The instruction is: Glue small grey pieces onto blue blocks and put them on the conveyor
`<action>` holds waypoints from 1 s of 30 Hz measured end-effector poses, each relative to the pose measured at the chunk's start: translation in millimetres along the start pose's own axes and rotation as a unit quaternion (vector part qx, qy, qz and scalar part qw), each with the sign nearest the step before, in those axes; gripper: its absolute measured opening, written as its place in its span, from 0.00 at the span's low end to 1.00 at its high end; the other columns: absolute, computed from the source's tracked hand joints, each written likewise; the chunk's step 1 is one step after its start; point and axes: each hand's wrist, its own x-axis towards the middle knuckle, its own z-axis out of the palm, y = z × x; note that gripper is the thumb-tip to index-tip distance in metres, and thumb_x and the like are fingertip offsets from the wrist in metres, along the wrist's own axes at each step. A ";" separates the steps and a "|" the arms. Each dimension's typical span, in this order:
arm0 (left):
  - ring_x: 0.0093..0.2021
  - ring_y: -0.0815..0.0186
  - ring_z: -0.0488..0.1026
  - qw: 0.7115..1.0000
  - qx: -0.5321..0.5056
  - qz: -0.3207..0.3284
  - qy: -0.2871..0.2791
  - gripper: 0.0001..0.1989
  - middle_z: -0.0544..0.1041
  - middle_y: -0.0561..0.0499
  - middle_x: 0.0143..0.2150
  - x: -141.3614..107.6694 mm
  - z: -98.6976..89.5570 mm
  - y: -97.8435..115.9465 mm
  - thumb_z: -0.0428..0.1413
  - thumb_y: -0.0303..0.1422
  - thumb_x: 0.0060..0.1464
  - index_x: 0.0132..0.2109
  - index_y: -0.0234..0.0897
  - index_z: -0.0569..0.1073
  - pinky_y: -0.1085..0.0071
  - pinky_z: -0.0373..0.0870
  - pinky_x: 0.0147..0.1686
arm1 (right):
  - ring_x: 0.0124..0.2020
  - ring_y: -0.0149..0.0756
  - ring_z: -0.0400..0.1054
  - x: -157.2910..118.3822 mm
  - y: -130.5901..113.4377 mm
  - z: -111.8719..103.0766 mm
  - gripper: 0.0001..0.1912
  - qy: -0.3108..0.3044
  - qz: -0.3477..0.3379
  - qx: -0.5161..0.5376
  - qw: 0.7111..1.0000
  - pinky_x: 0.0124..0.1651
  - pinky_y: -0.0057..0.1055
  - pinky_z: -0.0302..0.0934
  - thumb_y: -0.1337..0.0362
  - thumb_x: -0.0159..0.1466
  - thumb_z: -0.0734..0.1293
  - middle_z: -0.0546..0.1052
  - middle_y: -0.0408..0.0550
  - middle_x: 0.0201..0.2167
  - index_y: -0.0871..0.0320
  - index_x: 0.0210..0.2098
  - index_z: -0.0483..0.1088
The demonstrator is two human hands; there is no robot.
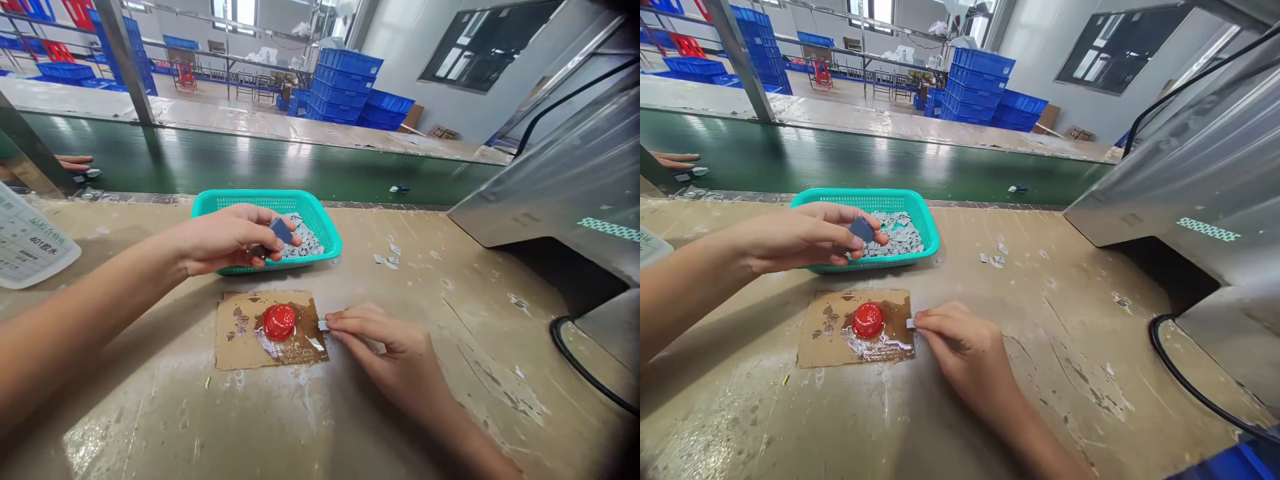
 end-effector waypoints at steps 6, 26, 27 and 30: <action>0.30 0.72 0.69 0.999 0.007 0.034 -0.006 0.13 0.71 0.51 0.31 0.6 0.2 -1.9 0.56 0.21 0.39 0.36 0.34 0.74 0.79 0.64 0.26 | 0.32 0.35 0.68 3.4 -4.1 6.3 0.09 0.008 -0.004 -0.006 1.000 0.34 0.33 0.65 0.75 0.57 0.63 0.76 0.46 0.29 0.58 0.31 0.73; 0.30 0.69 0.70 0.991 0.047 0.117 0.033 0.13 0.69 0.56 0.24 0.5 27.2 -11.7 0.58 0.17 0.35 0.32 0.32 0.75 0.81 0.64 0.26 | 0.30 0.36 0.64 4.3 -4.7 10.7 0.10 -0.023 -0.038 -0.103 0.994 0.34 0.35 0.59 0.76 0.58 0.60 0.72 0.47 0.26 0.60 0.27 0.70; 0.31 0.69 0.70 0.991 0.046 0.124 0.029 0.13 0.69 0.56 0.24 0.6 28.9 -12.3 0.59 0.17 0.35 0.32 0.32 0.74 0.80 0.64 0.26 | 0.30 0.36 0.64 4.0 -4.3 10.5 0.10 -0.022 -0.043 -0.105 0.993 0.34 0.35 0.59 0.76 0.58 0.60 0.72 0.47 0.26 0.60 0.28 0.70; 0.32 0.68 0.71 0.993 0.031 0.109 0.032 0.13 0.70 0.55 0.25 0.3 32.3 -13.4 0.58 0.16 0.34 0.31 0.32 0.74 0.79 0.66 0.27 | 0.30 0.36 0.63 3.2 -2.8 10.7 0.10 -0.026 -0.055 -0.106 0.993 0.33 0.34 0.58 0.76 0.59 0.59 0.71 0.47 0.26 0.60 0.28 0.70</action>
